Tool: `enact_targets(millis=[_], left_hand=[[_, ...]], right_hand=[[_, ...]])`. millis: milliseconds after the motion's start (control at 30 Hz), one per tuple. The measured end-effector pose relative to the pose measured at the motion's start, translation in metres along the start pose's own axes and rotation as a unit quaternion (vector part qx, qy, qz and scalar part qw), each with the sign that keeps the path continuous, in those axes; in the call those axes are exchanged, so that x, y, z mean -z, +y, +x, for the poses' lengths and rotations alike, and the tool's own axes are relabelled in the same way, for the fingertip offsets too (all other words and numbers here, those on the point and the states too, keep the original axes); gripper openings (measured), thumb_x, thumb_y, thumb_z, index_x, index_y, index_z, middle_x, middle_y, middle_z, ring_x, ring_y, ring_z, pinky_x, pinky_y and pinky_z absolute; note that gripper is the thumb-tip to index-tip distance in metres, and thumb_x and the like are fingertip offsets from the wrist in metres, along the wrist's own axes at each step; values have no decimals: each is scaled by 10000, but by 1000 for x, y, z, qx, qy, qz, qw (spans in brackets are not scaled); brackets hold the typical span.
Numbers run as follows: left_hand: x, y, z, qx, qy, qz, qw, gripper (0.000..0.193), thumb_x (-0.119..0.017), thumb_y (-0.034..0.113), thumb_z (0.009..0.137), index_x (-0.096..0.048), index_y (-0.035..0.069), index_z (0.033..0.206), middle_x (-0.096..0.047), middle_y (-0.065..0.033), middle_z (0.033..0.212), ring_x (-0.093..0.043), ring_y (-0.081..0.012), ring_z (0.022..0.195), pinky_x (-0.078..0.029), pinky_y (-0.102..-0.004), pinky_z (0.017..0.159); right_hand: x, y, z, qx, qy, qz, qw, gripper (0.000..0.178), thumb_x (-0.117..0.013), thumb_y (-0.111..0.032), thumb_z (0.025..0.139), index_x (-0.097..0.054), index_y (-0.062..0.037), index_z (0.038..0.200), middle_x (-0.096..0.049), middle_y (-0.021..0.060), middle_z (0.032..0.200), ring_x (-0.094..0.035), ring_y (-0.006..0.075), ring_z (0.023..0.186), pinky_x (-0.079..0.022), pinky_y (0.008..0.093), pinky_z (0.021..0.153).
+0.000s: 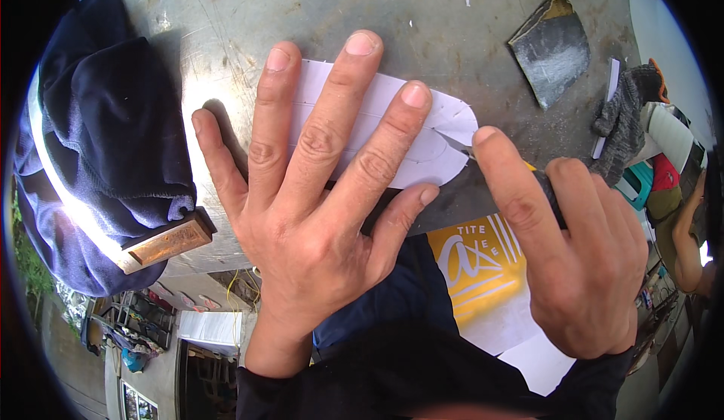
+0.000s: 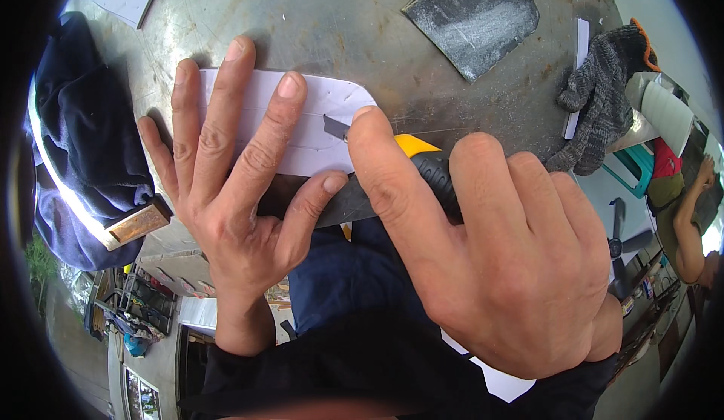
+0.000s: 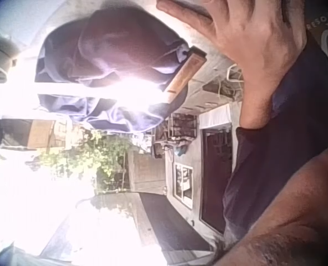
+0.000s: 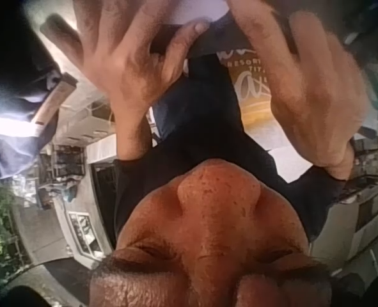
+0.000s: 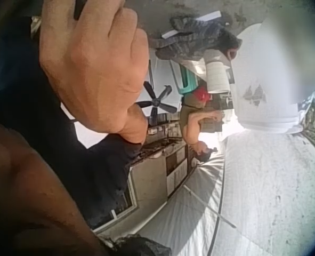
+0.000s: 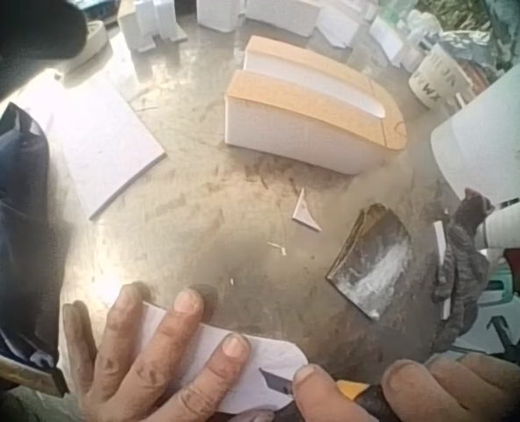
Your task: Cutting out a specific rounded rectangular shape from a white piece of material using a yellow utility knife on a workbench.
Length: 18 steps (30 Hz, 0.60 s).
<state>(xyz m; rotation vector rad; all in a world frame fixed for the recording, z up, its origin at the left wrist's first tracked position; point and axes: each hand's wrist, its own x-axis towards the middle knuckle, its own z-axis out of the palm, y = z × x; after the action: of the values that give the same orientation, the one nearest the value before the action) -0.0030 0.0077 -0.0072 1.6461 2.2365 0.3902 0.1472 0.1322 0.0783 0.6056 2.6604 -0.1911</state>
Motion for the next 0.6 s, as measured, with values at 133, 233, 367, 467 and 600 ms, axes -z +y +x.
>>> enact_targets(millis=[133,233,367,467,600], left_hand=[[-2,1,0,-1,7,-7,1000,666,-771,619,759,-724,268,1324,-582,-59,1506,-398,-317,1495,-77,-507,1269],[-3,0,0,0,6,-3,1000,663,-770,620,762,-724,270,1323,-581,-61,1506,-397,-317,1495,-80,-511,1268],[-2,0,-1,0,6,-1,1000,664,-769,621,763,-723,270,1325,-581,-60,1506,-397,-316,1495,-80,-511,1268],[-2,-1,-1,-1,6,-4,1000,667,-769,619,763,-722,266,1327,-582,-61,1505,-399,-317,1494,-80,-511,1267],[-3,0,0,-2,3,-2,1000,667,-764,624,765,-722,269,1328,-582,-61,1505,-402,-319,1492,-85,-521,1264]], right_hand=[[2,0,-2,-3,-6,-5,1000,523,-633,-92,786,-708,-90,1304,-520,70,829,-540,207,639,-436,330,536],[0,-1,-1,-5,-7,5,1000,523,-628,-87,789,-706,-87,1306,-524,73,832,-546,210,643,-441,334,541],[0,-2,-2,-10,-9,5,1000,526,-617,-81,793,-703,-84,1312,-527,76,837,-549,214,648,-446,336,549],[0,-2,-1,-8,-7,5,1000,527,-612,-81,795,-701,-81,1314,-528,79,839,-548,216,649,-448,335,552],[-1,-2,-3,-8,-5,-1,1000,529,-611,-82,796,-698,-79,1318,-533,83,843,-551,219,653,-451,332,555]])
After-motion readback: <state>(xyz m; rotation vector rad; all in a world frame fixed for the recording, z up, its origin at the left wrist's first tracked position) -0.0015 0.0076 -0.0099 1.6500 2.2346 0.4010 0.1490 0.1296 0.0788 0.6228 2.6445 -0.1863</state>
